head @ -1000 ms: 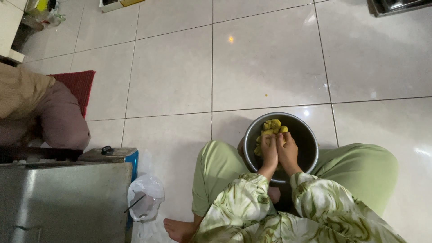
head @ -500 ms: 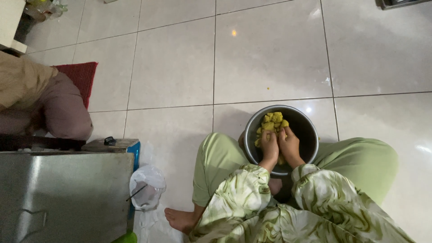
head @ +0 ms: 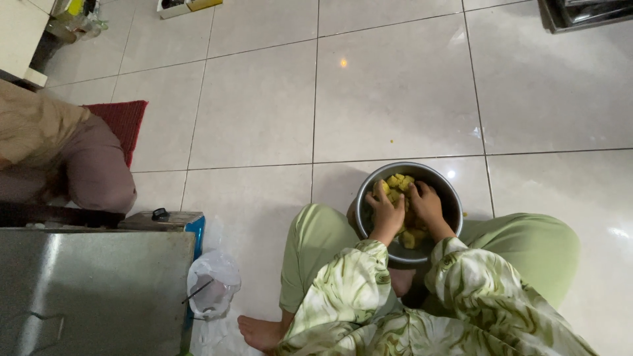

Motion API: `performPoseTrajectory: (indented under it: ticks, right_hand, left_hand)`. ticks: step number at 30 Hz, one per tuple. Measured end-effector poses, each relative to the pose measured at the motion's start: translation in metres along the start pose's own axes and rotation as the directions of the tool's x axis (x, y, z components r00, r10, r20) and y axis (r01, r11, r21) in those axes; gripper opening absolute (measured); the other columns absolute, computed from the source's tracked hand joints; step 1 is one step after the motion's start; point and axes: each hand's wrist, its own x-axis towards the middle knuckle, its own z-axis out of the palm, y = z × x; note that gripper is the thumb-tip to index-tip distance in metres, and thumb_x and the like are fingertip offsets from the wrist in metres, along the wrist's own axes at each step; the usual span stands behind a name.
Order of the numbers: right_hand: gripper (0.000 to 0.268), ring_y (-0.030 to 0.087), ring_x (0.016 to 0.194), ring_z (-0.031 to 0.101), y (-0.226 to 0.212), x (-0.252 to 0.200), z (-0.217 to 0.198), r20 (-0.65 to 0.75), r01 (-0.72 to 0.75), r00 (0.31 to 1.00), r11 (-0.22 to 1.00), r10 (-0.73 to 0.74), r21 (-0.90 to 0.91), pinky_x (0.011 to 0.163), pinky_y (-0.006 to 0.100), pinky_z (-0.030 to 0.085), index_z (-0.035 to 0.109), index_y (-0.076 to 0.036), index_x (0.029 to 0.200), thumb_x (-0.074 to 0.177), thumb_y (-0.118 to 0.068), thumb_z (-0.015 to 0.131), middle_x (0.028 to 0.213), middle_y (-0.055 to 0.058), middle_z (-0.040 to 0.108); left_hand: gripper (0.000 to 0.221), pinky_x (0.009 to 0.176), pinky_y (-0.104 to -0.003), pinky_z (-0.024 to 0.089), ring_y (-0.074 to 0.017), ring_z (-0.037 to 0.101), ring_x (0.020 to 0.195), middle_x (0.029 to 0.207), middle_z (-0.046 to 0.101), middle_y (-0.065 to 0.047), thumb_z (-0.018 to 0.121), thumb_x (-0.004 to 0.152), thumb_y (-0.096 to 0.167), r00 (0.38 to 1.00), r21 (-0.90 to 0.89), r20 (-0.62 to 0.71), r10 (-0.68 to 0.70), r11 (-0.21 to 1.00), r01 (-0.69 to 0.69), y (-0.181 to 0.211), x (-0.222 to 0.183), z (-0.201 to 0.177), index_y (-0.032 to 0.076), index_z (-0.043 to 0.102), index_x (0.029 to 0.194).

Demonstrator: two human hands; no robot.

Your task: Kneading a yellow dough in a metal bowl while sitting on the floor.

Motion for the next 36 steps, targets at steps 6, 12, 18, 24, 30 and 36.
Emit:
performPoseTrajectory:
  ticks: [6, 12, 18, 24, 30, 36]
  right_hand:
    - [0.083, 0.04, 0.124, 0.046, -0.014, 0.003, -0.011, 0.126, -0.058, 0.99, 0.997, 0.065, -0.06, 0.105, 0.048, 0.034, 0.054, -0.013, 0.132, 0.087, -0.08, 0.035, 0.127, 0.026, 0.054]
    - [0.076, 0.034, 0.107, 0.059, -0.021, -0.004, -0.032, 0.166, -0.116, 0.981, 0.991, 0.102, 0.073, 0.094, 0.046, 0.042, 0.068, -0.012, 0.108, 0.084, -0.079, 0.042, 0.088, 0.013, 0.07]
    - [0.045, 0.037, 0.111, 0.056, -0.027, -0.024, -0.023, 0.087, -0.035, 0.995, 0.998, 0.039, -0.044, 0.094, 0.048, 0.046, 0.061, -0.019, 0.12, 0.091, -0.052, 0.049, 0.11, 0.02, 0.065]
    - [0.084, 0.039, 0.125, 0.045, -0.022, -0.003, -0.014, 0.265, -0.089, 0.96, 0.996, 0.09, -0.018, 0.105, 0.051, 0.034, 0.051, -0.013, 0.133, 0.087, -0.081, 0.033, 0.125, 0.024, 0.057]
    - [0.087, 0.041, 0.131, 0.036, -0.09, -0.059, -0.057, 0.37, -0.278, 0.912, 0.928, 0.174, 0.249, 0.111, 0.05, 0.025, 0.05, -0.004, 0.134, 0.084, -0.074, 0.045, 0.134, 0.026, 0.048]
    - [0.088, 0.042, 0.128, 0.04, -0.074, -0.085, -0.065, 0.365, -0.162, 0.929, 0.956, 0.064, 0.244, 0.108, 0.05, 0.029, 0.054, 0.003, 0.13, 0.086, -0.072, 0.046, 0.13, 0.028, 0.051]
  left_hand:
    - [0.055, 0.095, -0.059, 0.043, -0.0526, 0.039, 0.123, 0.142, 0.013, -0.03, 0.038, 0.095, 0.048, 0.997, -0.067, -0.044, -0.068, 0.996, 0.065, 0.001, 0.002, -0.003, 0.017, 0.031, 0.139]
    - [0.038, 0.07, -0.037, 0.054, -0.0202, 0.067, 0.075, 0.13, 0.044, -0.027, 0.037, 0.099, 0.045, 0.995, -0.282, 0.065, -0.081, 0.954, 0.096, -0.055, 0.024, 0.005, 0.018, 0.04, 0.125]
    - [0.014, 0.071, -0.041, 0.057, -0.0345, 0.042, 0.111, 0.118, 0.035, -0.015, 0.051, 0.091, 0.016, 0.999, 0.476, -0.019, 0.049, 0.879, -0.034, -0.005, -0.003, -0.009, 0.01, 0.049, 0.103]
    - [0.058, 0.107, -0.056, 0.025, -0.045, 0.017, 0.138, 0.142, 0.011, -0.036, 0.026, 0.101, 0.04, 0.984, -0.178, 0.113, -0.138, 0.971, 0.157, -0.021, 0.018, -0.008, 0.006, 0.015, 0.146]
    - [0.068, 0.111, -0.051, 0.018, -0.0377, 0.01, 0.141, 0.146, 0.018, -0.03, 0.026, 0.101, 0.053, 0.96, -0.272, 0.248, -0.133, 0.941, 0.201, -0.008, 0.008, -0.022, 0.002, 0.021, 0.146]
    - [0.076, 0.113, -0.051, 0.018, -0.0388, 0.015, 0.141, 0.148, 0.021, -0.028, 0.028, 0.097, 0.062, 0.941, -0.247, 0.321, -0.105, 0.95, 0.19, 0.014, -0.03, -0.033, 0.003, 0.027, 0.145]
